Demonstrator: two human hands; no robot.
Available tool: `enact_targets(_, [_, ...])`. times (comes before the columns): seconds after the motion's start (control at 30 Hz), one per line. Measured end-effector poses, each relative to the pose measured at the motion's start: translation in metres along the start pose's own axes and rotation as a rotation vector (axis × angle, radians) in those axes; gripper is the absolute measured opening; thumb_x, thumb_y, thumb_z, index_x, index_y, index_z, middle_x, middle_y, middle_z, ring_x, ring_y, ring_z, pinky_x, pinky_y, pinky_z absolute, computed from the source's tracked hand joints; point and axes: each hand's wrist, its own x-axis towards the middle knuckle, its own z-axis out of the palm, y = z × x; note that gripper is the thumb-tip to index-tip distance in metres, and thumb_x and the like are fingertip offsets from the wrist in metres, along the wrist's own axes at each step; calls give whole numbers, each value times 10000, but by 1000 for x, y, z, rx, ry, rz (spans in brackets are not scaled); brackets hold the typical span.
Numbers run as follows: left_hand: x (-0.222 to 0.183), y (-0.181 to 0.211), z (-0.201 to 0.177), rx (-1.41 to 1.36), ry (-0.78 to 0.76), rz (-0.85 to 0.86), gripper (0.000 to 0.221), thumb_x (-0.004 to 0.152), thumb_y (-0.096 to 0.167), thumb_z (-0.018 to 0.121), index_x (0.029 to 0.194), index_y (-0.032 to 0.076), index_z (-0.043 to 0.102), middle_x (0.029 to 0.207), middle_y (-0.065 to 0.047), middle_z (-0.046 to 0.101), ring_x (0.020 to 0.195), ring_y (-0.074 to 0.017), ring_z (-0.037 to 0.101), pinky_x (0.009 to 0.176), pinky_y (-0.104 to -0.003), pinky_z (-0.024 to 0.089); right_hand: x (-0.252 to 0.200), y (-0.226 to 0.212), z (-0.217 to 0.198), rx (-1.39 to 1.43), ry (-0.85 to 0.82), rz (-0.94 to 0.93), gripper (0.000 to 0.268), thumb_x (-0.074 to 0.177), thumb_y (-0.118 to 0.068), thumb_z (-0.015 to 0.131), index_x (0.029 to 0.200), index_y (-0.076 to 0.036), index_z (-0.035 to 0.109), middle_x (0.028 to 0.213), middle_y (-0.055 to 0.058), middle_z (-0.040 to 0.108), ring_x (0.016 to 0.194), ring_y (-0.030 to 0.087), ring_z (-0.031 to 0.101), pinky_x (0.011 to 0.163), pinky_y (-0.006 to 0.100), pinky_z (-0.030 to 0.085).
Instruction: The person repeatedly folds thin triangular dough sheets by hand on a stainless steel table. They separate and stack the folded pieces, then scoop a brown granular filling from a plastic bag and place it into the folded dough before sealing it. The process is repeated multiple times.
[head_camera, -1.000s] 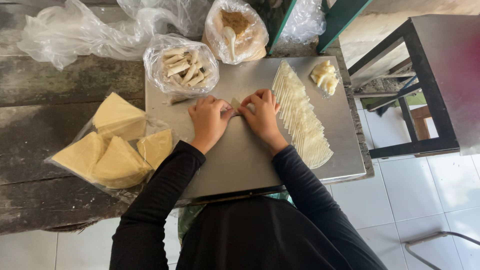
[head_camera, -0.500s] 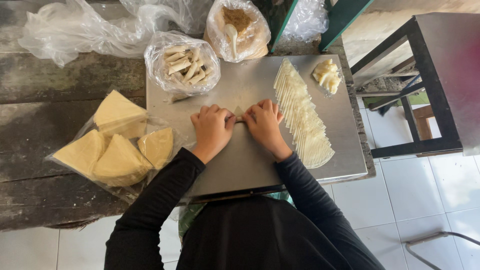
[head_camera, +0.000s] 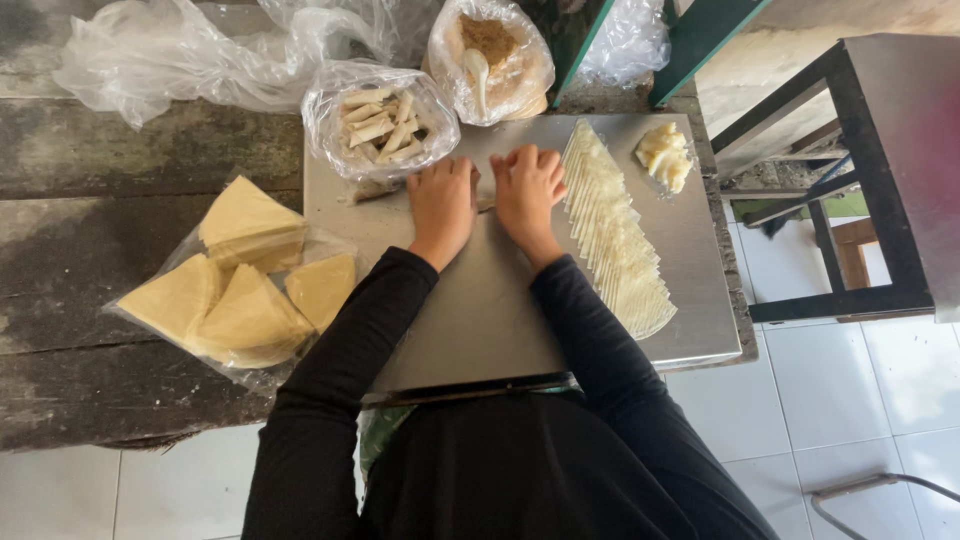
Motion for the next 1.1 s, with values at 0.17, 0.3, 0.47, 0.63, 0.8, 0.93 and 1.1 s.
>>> enact_targets(0.17, [-1,5,-32,-143,-63,153,240,806,336,740,877,120,663,842,-54,674,842,-292,606,769,-470,372,-17,-1,-77,219,116,-158,163,1005,-203,711,1058,-87,610,1162,144,516,1110,316,478,975,448,351])
enact_targets(0.3, [0,12,-51,-103,11,179,138,966,228,690,932,106,635,873,-54,649,854,-266,612,800,-449,389,-52,9,-150,308,36,-235,108,1052,-118,653,1094,-52,578,1180,147,491,1139,303,476,1044,393,377])
enact_targets(0.47, [36,-21,-78,233,207,66,146,1012,201,660,913,99,627,840,-87,640,825,-288,595,793,-480,388,-72,44,-202,79,22,-152,51,1030,-81,664,1065,-47,648,1185,131,554,1135,298,490,1023,419,347])
enact_targets(0.63, [60,-32,-90,398,281,70,259,1018,242,660,1144,16,646,1123,-93,635,991,-271,599,871,-445,393,-83,88,-237,198,-360,-74,200,894,-97,735,1072,-61,652,1141,74,600,1108,253,564,950,372,451])
enact_targets(0.8, [-9,66,-62,-437,-142,360,253,863,213,827,1066,157,685,1067,-14,649,1045,-254,625,970,-457,426,-94,111,-251,214,-667,-128,287,725,-128,832,982,-90,709,1055,62,622,1067,264,588,899,386,481])
enact_targets(0.93, [-56,131,-30,-571,-372,675,265,775,245,817,989,138,703,1047,-31,658,1025,-237,629,973,-461,427,-102,121,-244,121,-657,-220,158,794,-101,795,941,-111,738,1050,62,610,1078,254,574,939,396,475])
enact_targets(1.1, [-80,161,-6,-518,-426,699,340,848,247,788,1121,78,676,1116,-65,635,1047,-253,630,934,-424,441,-107,143,-236,237,-550,-63,99,914,-52,686,1011,-51,669,966,52,668,916,200,640,808,326,512])
